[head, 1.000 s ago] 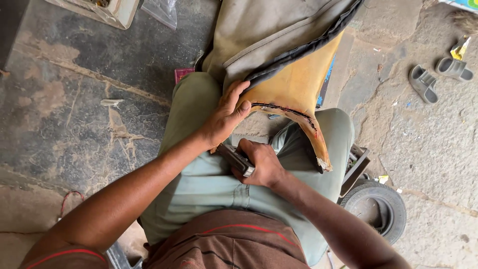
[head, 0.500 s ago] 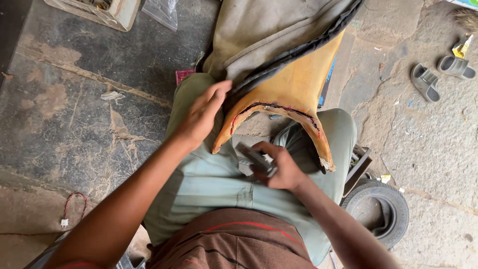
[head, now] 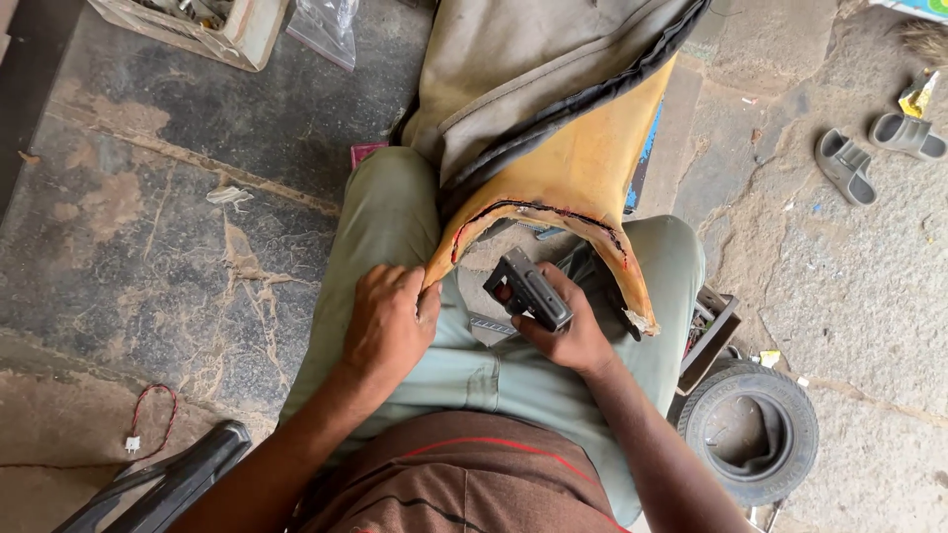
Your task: Applying adhesive and stapling a torn motorcycle seat cover.
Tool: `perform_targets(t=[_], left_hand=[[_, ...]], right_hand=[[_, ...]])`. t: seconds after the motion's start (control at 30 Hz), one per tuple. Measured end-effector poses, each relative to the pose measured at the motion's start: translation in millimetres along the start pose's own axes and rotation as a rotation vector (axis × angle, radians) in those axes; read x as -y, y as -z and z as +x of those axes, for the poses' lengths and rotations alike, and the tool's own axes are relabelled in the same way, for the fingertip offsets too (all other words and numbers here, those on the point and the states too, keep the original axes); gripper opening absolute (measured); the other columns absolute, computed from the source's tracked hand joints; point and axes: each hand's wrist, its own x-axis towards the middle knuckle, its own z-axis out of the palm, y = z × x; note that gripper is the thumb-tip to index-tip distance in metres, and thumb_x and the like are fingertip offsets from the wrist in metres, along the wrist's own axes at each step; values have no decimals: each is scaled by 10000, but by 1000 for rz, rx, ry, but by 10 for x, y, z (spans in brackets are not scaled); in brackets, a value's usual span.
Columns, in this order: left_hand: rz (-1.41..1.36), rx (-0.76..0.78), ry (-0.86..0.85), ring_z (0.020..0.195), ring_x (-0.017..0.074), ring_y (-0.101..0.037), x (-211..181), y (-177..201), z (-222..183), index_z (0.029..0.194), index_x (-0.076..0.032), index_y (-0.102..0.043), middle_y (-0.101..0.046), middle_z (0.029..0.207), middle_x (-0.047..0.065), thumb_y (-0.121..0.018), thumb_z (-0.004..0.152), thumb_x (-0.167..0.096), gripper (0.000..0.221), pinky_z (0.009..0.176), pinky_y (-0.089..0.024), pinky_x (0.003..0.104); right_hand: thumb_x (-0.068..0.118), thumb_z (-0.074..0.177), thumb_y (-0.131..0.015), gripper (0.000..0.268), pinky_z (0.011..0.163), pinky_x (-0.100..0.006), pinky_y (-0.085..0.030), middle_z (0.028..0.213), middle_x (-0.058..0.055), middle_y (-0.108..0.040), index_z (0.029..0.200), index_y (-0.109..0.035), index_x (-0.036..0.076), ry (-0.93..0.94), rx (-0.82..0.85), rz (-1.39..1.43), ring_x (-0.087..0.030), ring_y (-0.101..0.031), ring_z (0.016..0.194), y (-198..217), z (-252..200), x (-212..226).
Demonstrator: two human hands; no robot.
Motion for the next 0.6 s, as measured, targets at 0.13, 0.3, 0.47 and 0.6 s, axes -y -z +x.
perform_targets(t=[0.13, 0.3, 0.47, 0.6], left_hand=[[-36, -20, -35, 795, 354, -605, -58, 74, 14, 924, 5, -670, -663, 792, 159, -745, 887, -167, 192, 801, -461, 486], [-60, -23, -36, 776, 363, -628, -6, -53, 8, 1038, 28, -674, -677, 805, 191, -720, 939, -161, 218, 799, -476, 482], [-72, 65, -6, 794, 385, -654, -74, 81, 134, 1037, 24, -664, -697, 823, 211, -734, 911, -208, 273, 785, -495, 500], [3, 352, 162, 773, 378, -684, -213, 294, 342, 1321, 5, -604, -708, 848, 237, -700, 941, -314, 505, 725, -530, 488]], right_hand=[[-20, 802, -732, 420, 875, -275, -516, 1055, -35, -671, 1195, -598, 39, 0, 35, 19, -106, -626, 962, -24, 24, 87], [-38, 795, -712, 423, 906, -277, -530, 1087, -35, -701, 1196, -595, 30, 5, 36, 47, -112, -653, 998, -35, 12, 83], [-47, 815, -721, 459, 960, -284, -503, 1127, -48, -675, 1252, -595, 13, 14, -5, 130, -129, -623, 1056, -43, -162, 163], [-23, 781, -744, 615, 986, -275, -466, 1151, -26, -666, 1354, -536, 63, -85, -189, 360, -121, -596, 1094, -168, -448, 326]])
